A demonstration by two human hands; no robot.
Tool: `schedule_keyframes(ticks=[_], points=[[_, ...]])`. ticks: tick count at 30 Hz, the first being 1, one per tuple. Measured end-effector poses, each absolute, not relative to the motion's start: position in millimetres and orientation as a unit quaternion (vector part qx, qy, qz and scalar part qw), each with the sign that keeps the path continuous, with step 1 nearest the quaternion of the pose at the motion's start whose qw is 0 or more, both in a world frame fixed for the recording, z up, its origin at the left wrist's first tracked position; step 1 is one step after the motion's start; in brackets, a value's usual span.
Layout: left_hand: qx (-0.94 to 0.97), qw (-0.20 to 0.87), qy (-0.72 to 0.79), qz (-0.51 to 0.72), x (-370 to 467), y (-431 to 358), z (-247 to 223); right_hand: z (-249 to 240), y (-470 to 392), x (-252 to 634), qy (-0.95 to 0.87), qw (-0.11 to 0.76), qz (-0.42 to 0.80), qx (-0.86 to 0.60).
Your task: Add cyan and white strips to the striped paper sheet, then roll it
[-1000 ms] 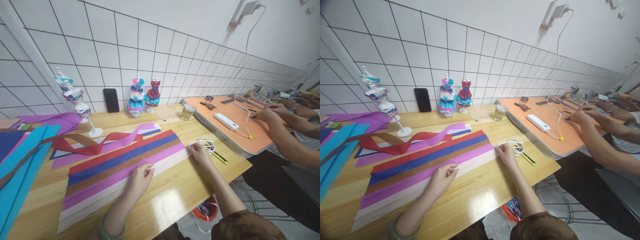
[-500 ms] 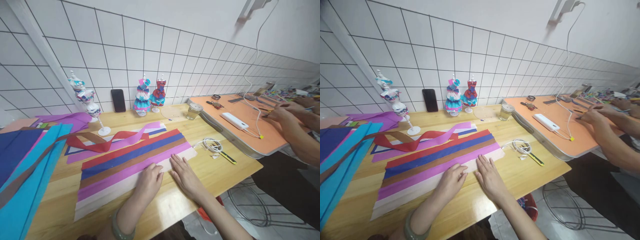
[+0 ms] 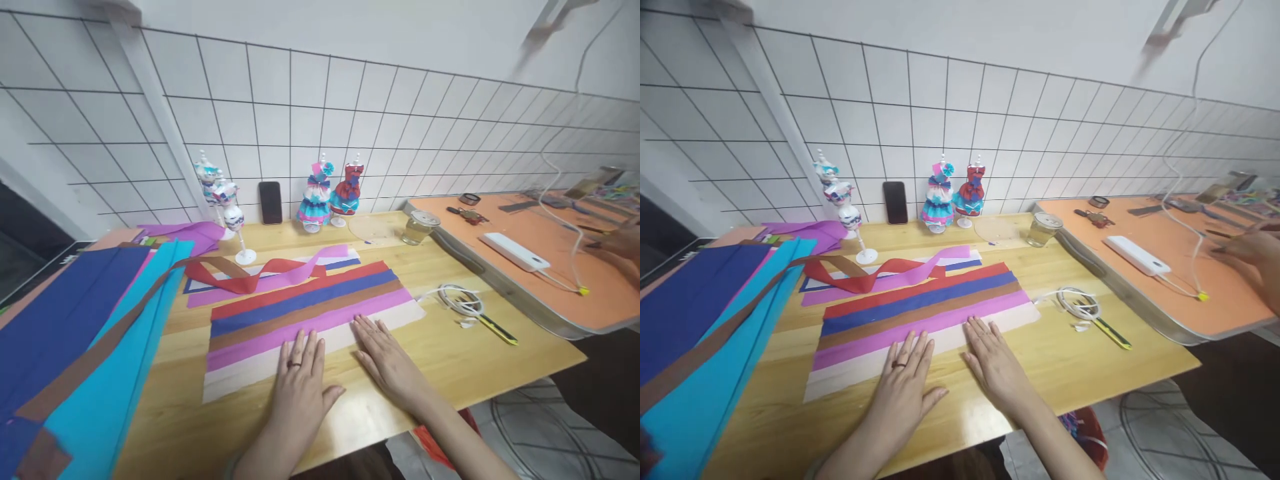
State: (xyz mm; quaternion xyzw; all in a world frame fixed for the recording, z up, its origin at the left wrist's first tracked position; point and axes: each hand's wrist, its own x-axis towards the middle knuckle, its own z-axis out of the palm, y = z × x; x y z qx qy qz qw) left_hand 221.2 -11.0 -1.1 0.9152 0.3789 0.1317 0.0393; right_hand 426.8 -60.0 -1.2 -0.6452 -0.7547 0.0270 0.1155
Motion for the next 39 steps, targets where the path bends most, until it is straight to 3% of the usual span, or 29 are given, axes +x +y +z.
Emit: schedule_keyframes(ticks=[27,39], points=[[0.829,-0.077,0.540,0.124,88.2,-26.3,-11.5,13.0,-40.9,288.8,-0.877,0.103,0.077,-0.464],[0.822,-0.090,0.548,0.122,88.1,-20.4,-20.9,-1.1,-60.7,406.3,-0.734,0.089,0.024,-0.672]])
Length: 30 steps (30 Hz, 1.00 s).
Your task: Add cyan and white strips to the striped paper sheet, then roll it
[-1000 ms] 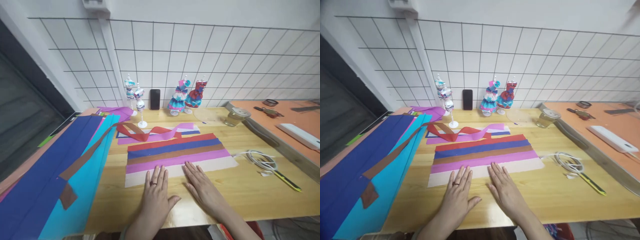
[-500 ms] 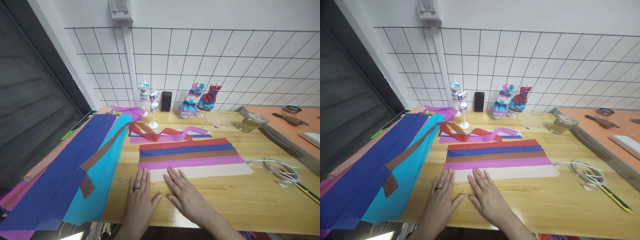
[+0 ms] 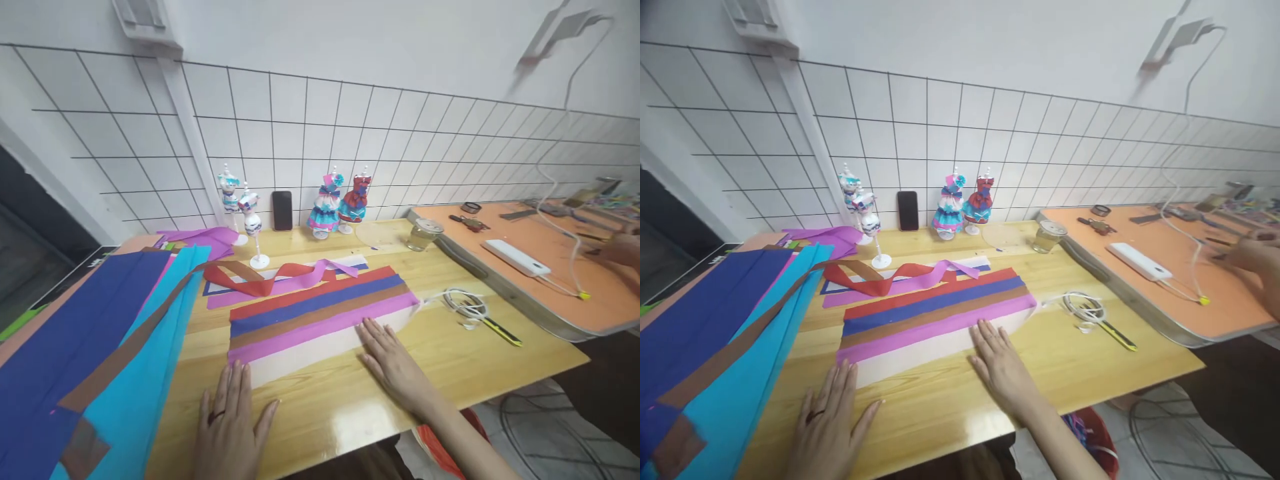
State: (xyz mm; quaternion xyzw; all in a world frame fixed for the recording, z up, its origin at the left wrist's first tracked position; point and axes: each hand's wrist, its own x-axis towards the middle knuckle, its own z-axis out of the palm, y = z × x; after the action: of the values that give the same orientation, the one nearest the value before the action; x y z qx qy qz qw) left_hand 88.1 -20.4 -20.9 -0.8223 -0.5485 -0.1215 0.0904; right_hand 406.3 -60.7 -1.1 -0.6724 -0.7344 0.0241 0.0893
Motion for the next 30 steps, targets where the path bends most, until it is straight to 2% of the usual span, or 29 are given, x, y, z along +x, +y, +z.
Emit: schedule_keyframes(ticks=[15,25,30], points=[[-0.806,0.064,-0.576,-0.118,95.7,-19.8,-14.8,-22.8,-61.4,511.4,-0.583,0.087,-0.027,-0.807],[-0.807,0.005,-0.587,-0.058,94.6,-19.3,-8.8,-27.3,-60.9,521.1,-0.567,0.101,-0.039,-0.817],[-0.797,0.025,-0.601,-0.055,96.0,-17.6,-10.2,-30.9,-60.9,524.2,-0.560,0.139,-0.060,-0.814]])
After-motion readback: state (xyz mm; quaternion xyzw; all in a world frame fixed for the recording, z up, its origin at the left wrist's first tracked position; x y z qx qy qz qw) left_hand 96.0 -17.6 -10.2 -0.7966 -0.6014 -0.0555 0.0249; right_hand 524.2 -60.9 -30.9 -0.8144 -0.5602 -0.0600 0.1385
